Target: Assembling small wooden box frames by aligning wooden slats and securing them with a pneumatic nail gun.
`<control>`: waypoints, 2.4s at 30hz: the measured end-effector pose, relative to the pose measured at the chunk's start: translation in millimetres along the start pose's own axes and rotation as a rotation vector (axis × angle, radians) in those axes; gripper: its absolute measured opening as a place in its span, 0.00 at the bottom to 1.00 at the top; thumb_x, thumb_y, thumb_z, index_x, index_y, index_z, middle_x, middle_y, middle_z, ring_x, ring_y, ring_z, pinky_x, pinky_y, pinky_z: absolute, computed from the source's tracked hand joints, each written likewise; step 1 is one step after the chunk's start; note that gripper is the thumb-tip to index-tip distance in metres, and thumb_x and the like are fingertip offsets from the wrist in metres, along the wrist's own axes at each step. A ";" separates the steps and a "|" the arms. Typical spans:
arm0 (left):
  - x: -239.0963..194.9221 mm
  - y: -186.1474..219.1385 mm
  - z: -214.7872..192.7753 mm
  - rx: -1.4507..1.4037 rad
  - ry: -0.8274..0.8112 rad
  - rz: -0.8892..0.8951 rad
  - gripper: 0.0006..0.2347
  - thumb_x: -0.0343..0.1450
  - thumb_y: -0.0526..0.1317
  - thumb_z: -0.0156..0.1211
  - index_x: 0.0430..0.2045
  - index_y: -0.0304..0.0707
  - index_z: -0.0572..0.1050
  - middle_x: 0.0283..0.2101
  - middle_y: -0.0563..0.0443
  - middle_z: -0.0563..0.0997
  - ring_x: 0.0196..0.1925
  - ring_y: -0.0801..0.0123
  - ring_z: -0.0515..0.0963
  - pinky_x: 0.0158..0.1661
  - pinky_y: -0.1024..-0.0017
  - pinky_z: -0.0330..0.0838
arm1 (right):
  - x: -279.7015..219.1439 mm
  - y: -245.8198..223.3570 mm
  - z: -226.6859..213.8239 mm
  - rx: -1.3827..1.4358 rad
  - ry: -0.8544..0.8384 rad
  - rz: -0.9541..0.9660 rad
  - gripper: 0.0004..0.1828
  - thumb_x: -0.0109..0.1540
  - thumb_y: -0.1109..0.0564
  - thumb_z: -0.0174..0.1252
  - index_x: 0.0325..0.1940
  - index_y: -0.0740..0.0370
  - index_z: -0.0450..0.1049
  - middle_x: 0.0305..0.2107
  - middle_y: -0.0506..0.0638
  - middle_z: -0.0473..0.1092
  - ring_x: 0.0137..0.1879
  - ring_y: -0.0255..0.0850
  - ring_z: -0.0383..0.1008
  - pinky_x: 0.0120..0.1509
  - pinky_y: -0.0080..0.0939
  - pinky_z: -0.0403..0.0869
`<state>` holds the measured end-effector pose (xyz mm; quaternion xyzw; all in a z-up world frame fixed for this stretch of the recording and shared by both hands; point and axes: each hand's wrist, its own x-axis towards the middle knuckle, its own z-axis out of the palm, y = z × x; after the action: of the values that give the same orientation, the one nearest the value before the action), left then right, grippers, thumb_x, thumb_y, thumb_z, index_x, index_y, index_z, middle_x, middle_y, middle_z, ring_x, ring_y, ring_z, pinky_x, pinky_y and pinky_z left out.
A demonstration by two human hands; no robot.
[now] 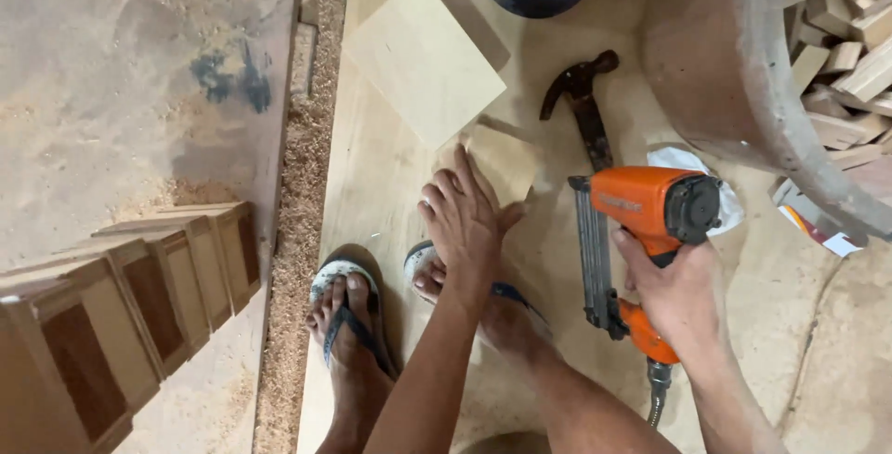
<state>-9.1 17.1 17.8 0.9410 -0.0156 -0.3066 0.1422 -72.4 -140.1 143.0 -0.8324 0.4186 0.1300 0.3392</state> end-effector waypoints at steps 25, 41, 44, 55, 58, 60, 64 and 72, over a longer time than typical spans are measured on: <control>-1.8 -7.9 14.2 -0.445 -0.059 -0.145 0.35 0.73 0.58 0.50 0.73 0.55 0.41 0.50 0.44 0.63 0.53 0.48 0.72 0.46 0.44 0.77 | 4.1 -0.1 32.5 -0.289 -0.088 0.017 0.19 0.61 0.43 0.64 0.38 0.63 0.77 0.25 0.58 0.76 0.38 0.52 0.79 0.39 0.52 0.74; 52.5 7.5 25.5 0.102 0.168 0.482 0.21 0.71 0.43 0.57 0.61 0.66 0.70 0.59 0.48 0.66 0.57 0.50 0.67 0.48 0.50 0.70 | -20.6 23.3 -14.3 -0.113 0.012 0.014 0.26 0.63 0.50 0.62 0.14 0.67 0.71 0.11 0.53 0.70 0.20 0.41 0.70 0.38 0.38 0.70; 26.8 29.5 4.4 0.070 0.618 0.504 0.24 0.64 0.41 0.65 0.56 0.57 0.69 0.59 0.51 0.70 0.55 0.57 0.73 0.50 0.56 0.67 | -16.7 16.5 -27.0 -0.071 0.086 0.063 0.23 0.64 0.51 0.63 0.18 0.66 0.72 0.14 0.51 0.70 0.22 0.40 0.66 0.38 0.39 0.69; 11.6 -14.6 14.4 0.547 0.492 0.526 0.43 0.65 0.29 0.58 0.72 0.66 0.42 0.74 0.43 0.42 0.73 0.51 0.45 0.64 0.47 0.46 | -5.9 25.2 -25.7 -0.036 0.023 0.043 0.19 0.63 0.52 0.63 0.22 0.66 0.72 0.13 0.53 0.70 0.22 0.42 0.69 0.39 0.40 0.71; 10.0 -15.0 -12.0 0.159 0.408 0.390 0.39 0.65 0.36 0.62 0.71 0.45 0.46 0.69 0.37 0.56 0.68 0.47 0.61 0.59 0.50 0.64 | 9.1 21.4 -9.7 -0.064 -0.005 0.022 0.15 0.61 0.49 0.64 0.29 0.64 0.76 0.14 0.53 0.72 0.22 0.41 0.71 0.39 0.41 0.71; -6.7 -11.9 -14.1 -0.173 0.174 0.270 0.46 0.58 0.31 0.68 0.70 0.31 0.42 0.64 0.31 0.56 0.65 0.39 0.59 0.60 0.47 0.62 | 7.3 11.9 -2.6 -0.073 -0.013 0.016 0.13 0.59 0.48 0.65 0.37 0.60 0.78 0.14 0.52 0.71 0.23 0.39 0.70 0.39 0.40 0.71; -14.2 -14.0 6.5 -0.356 0.018 0.045 0.47 0.62 0.45 0.72 0.72 0.39 0.42 0.64 0.39 0.54 0.62 0.44 0.61 0.57 0.49 0.64 | 19.6 -18.2 13.0 -0.097 -0.115 0.011 0.14 0.58 0.49 0.65 0.30 0.61 0.73 0.14 0.57 0.70 0.25 0.48 0.75 0.29 0.50 0.70; -12.5 -16.4 10.2 -0.278 -0.039 0.018 0.43 0.65 0.48 0.68 0.72 0.44 0.45 0.64 0.46 0.53 0.63 0.51 0.60 0.59 0.51 0.62 | 18.2 -15.5 25.2 -0.190 -0.114 0.018 0.16 0.61 0.47 0.63 0.34 0.64 0.73 0.19 0.58 0.70 0.28 0.48 0.72 0.32 0.51 0.70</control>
<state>-26.1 31.7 12.5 0.9059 0.0160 -0.3226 0.2738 -47.4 -127.7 122.4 -0.8482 0.3919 0.2193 0.2807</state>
